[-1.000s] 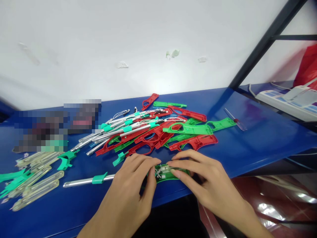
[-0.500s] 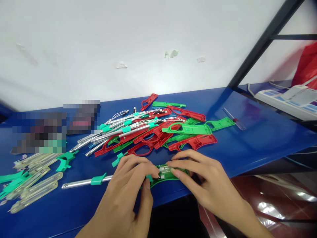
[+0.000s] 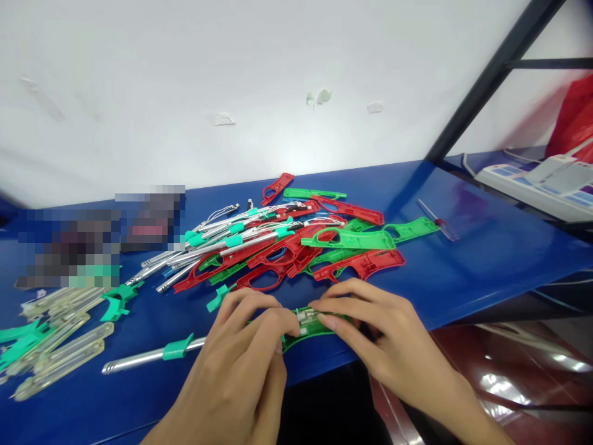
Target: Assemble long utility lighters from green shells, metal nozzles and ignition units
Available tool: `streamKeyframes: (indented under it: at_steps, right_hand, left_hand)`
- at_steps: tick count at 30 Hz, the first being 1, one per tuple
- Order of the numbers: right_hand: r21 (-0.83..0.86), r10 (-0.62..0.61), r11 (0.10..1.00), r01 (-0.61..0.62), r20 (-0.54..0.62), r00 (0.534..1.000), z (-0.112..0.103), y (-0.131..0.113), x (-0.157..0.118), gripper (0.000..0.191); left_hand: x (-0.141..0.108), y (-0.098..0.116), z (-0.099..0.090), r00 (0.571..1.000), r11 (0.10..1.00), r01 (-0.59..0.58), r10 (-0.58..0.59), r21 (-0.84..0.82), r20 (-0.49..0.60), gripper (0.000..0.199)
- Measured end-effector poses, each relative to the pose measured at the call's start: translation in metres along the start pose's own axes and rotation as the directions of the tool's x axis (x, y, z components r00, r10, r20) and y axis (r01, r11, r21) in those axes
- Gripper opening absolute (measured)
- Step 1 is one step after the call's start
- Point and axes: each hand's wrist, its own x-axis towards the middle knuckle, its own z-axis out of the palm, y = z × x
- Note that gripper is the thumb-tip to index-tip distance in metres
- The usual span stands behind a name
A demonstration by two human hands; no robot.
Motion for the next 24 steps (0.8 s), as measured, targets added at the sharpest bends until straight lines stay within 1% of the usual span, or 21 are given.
streamKeyframes:
  at_steps: [5, 10, 15, 20, 24]
  right_hand:
    - [-0.001, 0.001, 1.000, -0.001, 0.001, 1.000, 0.0000, -0.0007, 0.0002, 0.018]
    - [0.000, 0.004, 1.000, -0.004, 0.001, 1.000, -0.0010, -0.0009, -0.0003, 0.018]
    - [0.000, 0.010, 1.000, -0.010, 0.005, 1.000, -0.0014, -0.0006, -0.0006, 0.018]
    - [0.004, 0.021, 1.000, -0.021, 0.011, 1.000, -0.0004, -0.0003, -0.0001, 0.018]
    - [0.011, 0.023, 1.000, -0.023, 0.014, 1.000, -0.0010, -0.0011, -0.0004, 0.018]
  left_hand:
    - [0.0005, 0.0000, 0.0015, 0.999, 0.999, -0.040, 0.041, 0.023, -0.022, 0.031]
    - [-0.0009, -0.0004, 0.0016, 0.999, 1.000, -0.028, 0.028, 0.013, -0.020, 0.032]
    - [-0.0021, 0.0009, 0.0013, 0.998, 0.999, -0.031, 0.033, 0.040, -0.044, 0.031]
    - [-0.0011, 0.0022, 0.0007, 0.996, 0.997, 0.002, 0.005, 0.083, -0.085, 0.028]
    - [0.0002, 0.0022, -0.0014, 0.997, 0.996, 0.003, 0.003, 0.088, -0.075, 0.029]
